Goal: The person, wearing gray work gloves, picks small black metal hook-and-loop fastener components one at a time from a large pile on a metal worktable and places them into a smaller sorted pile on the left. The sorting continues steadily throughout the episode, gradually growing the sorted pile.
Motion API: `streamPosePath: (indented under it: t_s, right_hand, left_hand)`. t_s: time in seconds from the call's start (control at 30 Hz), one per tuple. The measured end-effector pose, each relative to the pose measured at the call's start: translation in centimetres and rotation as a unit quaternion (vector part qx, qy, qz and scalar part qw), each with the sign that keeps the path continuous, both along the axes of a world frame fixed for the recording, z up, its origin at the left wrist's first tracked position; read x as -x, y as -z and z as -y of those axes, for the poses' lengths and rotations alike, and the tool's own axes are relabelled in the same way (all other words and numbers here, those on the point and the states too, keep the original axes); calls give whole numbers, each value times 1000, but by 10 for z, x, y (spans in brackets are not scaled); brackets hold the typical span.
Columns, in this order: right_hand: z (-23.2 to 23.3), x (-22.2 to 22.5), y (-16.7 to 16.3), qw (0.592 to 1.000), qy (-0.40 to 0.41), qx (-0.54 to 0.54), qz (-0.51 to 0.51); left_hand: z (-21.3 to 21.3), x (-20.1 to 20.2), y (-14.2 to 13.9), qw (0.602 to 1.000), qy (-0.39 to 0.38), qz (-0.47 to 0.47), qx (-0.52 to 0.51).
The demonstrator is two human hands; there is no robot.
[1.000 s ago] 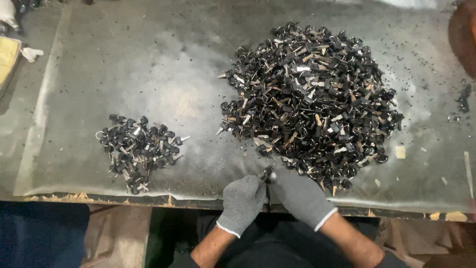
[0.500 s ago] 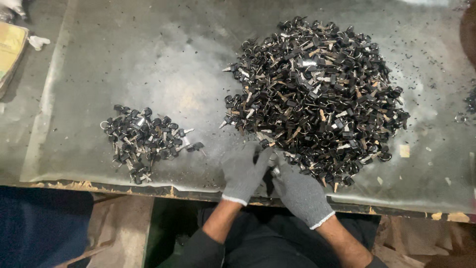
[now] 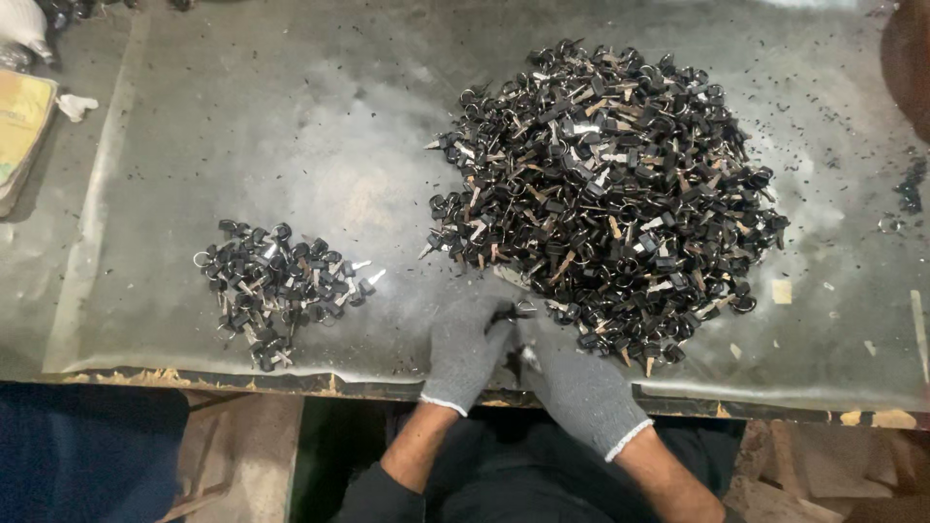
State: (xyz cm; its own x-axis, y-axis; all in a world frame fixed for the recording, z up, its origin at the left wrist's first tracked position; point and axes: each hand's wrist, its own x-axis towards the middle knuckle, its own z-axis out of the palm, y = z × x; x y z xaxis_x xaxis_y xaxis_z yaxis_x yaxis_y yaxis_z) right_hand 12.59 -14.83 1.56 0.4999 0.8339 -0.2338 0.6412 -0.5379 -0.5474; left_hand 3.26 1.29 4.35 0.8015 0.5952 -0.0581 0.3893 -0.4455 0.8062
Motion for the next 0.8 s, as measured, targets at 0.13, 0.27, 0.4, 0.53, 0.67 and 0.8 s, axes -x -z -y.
streamPosePath:
  t_s: [0.13,0.27,0.4,0.53,0.67,0.8]
  right_hand:
    - [2,-2,-1,991,-111,-11,73]
    - [2,1,-2,989,38,140,3]
    - [-2,8,-1,999,26,-3,22]
    - [-7,9,2,1000,3,10,-13]
    - [-13,-2,-1,997,-6,-70,-44]
    - [-19,-17,-11,992,-21,-61,-104]
  left_hand:
    - [13,0,7,994,63,84,13]
    - [4,1,13,974,130,-28,-182]
    - [-4,7,19,995,40,-26,-87]
    - [-3,13,25,991,-4,-106,-80]
    - [2,20,30,992,25,-15,-120]
    - [-1,19,35,982,72,-52,-166]
